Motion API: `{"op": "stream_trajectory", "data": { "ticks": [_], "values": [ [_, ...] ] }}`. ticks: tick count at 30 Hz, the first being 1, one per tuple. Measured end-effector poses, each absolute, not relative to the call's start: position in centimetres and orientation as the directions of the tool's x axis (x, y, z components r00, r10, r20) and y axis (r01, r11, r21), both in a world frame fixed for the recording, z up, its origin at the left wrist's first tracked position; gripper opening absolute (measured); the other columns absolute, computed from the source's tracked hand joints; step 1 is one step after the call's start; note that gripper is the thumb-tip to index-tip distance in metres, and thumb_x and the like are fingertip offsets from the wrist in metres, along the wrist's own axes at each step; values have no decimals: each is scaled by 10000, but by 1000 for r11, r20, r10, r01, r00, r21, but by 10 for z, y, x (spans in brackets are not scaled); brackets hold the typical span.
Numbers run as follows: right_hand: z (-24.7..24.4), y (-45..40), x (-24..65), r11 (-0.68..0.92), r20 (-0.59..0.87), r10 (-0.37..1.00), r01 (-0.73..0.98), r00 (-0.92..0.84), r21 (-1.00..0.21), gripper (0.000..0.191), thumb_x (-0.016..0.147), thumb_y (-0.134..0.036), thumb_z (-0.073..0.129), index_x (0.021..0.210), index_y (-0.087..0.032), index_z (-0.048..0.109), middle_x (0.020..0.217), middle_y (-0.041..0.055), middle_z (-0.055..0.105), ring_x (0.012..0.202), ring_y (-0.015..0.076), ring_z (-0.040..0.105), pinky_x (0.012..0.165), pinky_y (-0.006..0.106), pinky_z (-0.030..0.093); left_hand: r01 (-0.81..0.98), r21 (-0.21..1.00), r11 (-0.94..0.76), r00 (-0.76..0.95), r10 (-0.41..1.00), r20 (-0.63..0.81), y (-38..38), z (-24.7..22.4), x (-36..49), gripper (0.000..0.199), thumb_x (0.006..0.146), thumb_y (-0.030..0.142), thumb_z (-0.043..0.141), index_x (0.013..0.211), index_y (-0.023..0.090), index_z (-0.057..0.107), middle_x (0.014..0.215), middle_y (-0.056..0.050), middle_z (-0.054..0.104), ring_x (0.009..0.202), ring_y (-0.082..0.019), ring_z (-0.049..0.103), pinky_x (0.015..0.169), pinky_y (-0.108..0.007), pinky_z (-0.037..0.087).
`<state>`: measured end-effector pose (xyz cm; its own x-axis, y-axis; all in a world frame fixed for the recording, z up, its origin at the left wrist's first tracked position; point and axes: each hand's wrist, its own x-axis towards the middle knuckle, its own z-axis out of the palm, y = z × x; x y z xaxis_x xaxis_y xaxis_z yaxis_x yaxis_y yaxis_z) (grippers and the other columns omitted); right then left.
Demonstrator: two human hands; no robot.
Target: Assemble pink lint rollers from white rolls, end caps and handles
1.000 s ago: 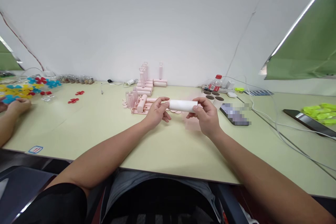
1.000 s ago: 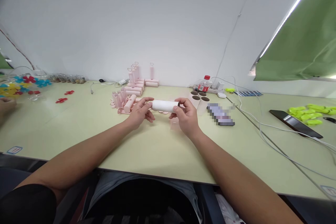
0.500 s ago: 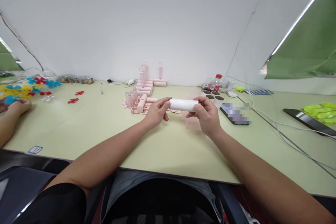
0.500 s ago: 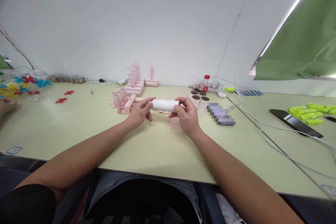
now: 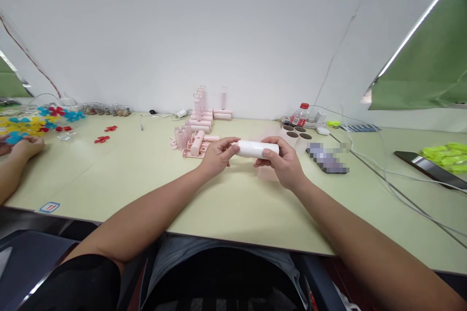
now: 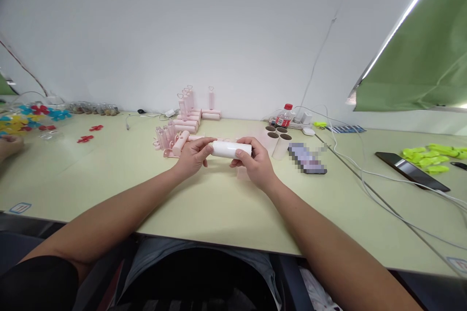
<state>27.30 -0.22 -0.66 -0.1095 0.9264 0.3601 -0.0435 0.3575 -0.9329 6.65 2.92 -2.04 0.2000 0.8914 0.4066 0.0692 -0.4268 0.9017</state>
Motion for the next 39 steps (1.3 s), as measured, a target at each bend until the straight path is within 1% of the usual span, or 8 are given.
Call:
{"op": "stream_trajectory", "data": {
  "ticks": [7,14,21,23,26,31,35,39],
  "values": [
    [-8,0,275,343,345,928,-40,-143,-939,405,771,-496,729,1012,-216,564,887,8,619,629,155,666,693,454,633,36,918,-396,253,892,375,30,-21,67,615,779,628,629,1135,126,632,692,-21,616,686,-166,641,378,-187,452],
    [-6,-3,269,397,420,891,-155,-170,-905,538,702,-450,801,1120,-287,503,974,-5,627,711,157,661,741,436,616,-3,961,-277,412,875,254,24,-21,71,538,900,568,506,1241,157,572,824,-26,659,444,-55,532,448,-204,457],
    [-10,-2,268,397,344,908,231,-239,-888,447,721,-460,782,1027,-175,625,836,61,698,749,218,653,619,353,546,84,971,-225,506,849,153,20,-31,81,511,917,556,456,1213,153,565,926,-65,677,532,-103,600,471,-235,466],
    [-10,-2,268,366,313,926,301,-211,-881,412,735,-474,763,968,-160,634,814,69,699,708,211,647,595,346,540,252,904,-346,484,854,191,21,-31,80,446,952,511,395,1098,159,627,938,-65,684,600,-123,615,544,-263,489],
    [-7,-3,268,339,321,941,306,-109,-890,404,712,-478,776,894,-157,612,763,51,671,626,186,628,567,341,544,612,627,-482,452,864,223,22,-31,77,358,947,423,428,996,169,677,994,-77,693,858,-209,651,760,-341,514],
    [-2,-6,266,338,344,939,225,-15,-914,459,668,-512,798,890,-170,586,740,32,645,583,174,608,520,340,549,874,234,-427,405,904,138,25,-32,79,446,924,403,457,1301,186,554,1373,-133,551,1163,-298,590,916,-416,485],
    [-3,-6,265,344,344,938,189,-35,-920,510,659,-537,800,938,-163,594,729,29,639,559,170,599,516,345,542,925,154,-346,332,937,112,31,-33,86,615,914,529,441,1454,240,388,1568,-136,335,1282,-349,508,945,-465,468],
    [-5,-5,265,357,353,934,174,-58,-918,530,647,-539,813,947,-154,605,733,32,634,589,172,596,531,341,540,940,143,-310,301,950,79,37,-33,89,685,910,594,402,1485,227,337,1537,-155,382,1261,-360,522,957,-494,451]
  ]
}}
